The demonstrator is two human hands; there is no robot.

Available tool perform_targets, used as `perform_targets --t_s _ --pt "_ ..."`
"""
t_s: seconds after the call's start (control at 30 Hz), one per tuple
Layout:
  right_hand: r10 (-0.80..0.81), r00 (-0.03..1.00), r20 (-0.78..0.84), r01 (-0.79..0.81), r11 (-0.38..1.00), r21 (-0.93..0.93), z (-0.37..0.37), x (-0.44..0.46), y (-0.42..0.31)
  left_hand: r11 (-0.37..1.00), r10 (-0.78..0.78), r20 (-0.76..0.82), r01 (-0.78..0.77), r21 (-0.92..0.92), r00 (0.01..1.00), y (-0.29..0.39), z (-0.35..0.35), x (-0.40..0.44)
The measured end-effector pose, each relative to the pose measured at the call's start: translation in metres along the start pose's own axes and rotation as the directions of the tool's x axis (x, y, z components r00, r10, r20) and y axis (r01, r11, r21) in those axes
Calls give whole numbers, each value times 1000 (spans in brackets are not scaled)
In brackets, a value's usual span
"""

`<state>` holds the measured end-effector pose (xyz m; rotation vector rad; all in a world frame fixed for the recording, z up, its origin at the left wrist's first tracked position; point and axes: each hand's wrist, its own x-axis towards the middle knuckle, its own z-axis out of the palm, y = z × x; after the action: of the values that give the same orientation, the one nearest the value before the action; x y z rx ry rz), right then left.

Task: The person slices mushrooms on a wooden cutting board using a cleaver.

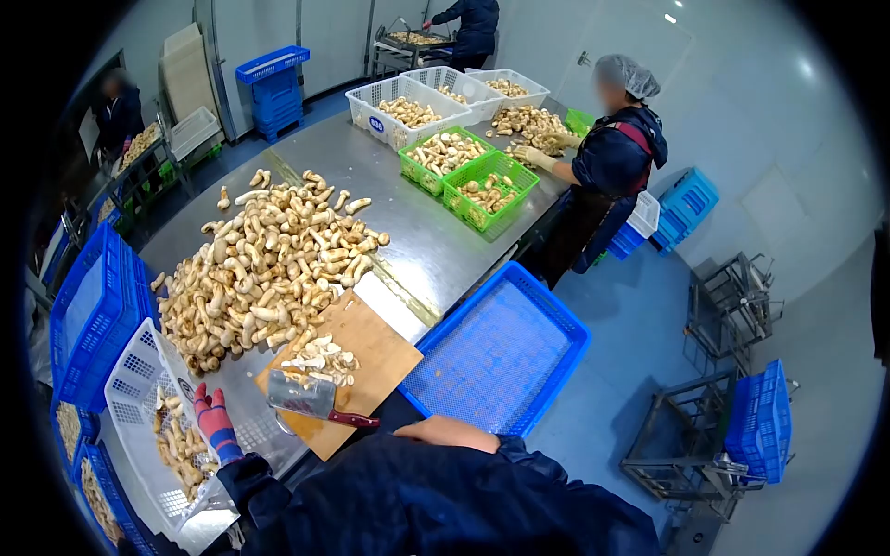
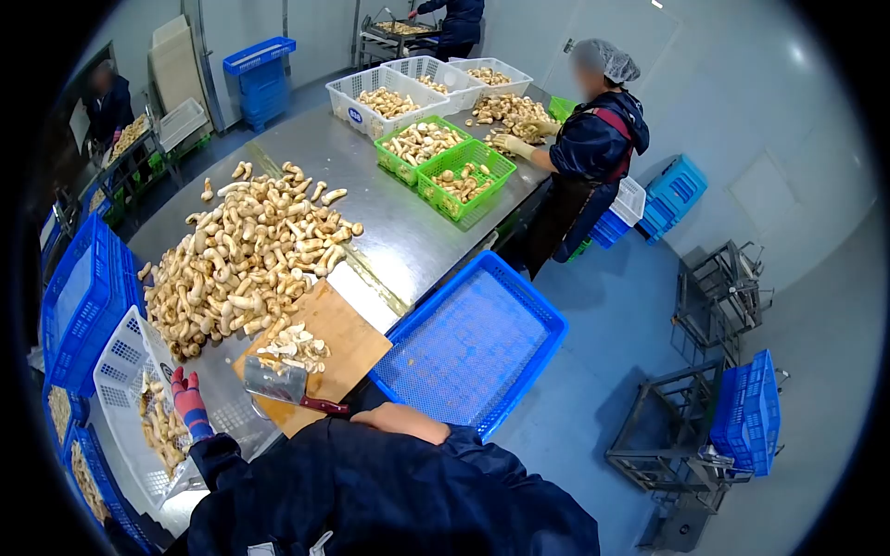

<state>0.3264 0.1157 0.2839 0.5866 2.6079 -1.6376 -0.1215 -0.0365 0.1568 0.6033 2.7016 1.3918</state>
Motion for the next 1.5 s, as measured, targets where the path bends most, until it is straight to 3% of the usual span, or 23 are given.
perform_targets --t_s 0.1,0.33,0.87,1.07,1.5 --pt "22 993 118 -13 997 -73 6 11 2 1000 -11 13 11 16 1000 2 0 2" --pt "-61 998 -5 60 992 -110 8 22 19 1000 -13 2 13 -20 1000 0 -1 3" --pt "-52 997 50 55 997 -60 5 27 7 996 10 -38 -13 -83 999 -18 -3 7" --pt "-53 998 40 56 997 -62 13 27 17 980 20 -34 -26 -200 999 -19 -1 8" --pt "-90 995 44 94 992 -85 13 24 19 993 -1 -42 -4 -121 999 -8 -6 3"
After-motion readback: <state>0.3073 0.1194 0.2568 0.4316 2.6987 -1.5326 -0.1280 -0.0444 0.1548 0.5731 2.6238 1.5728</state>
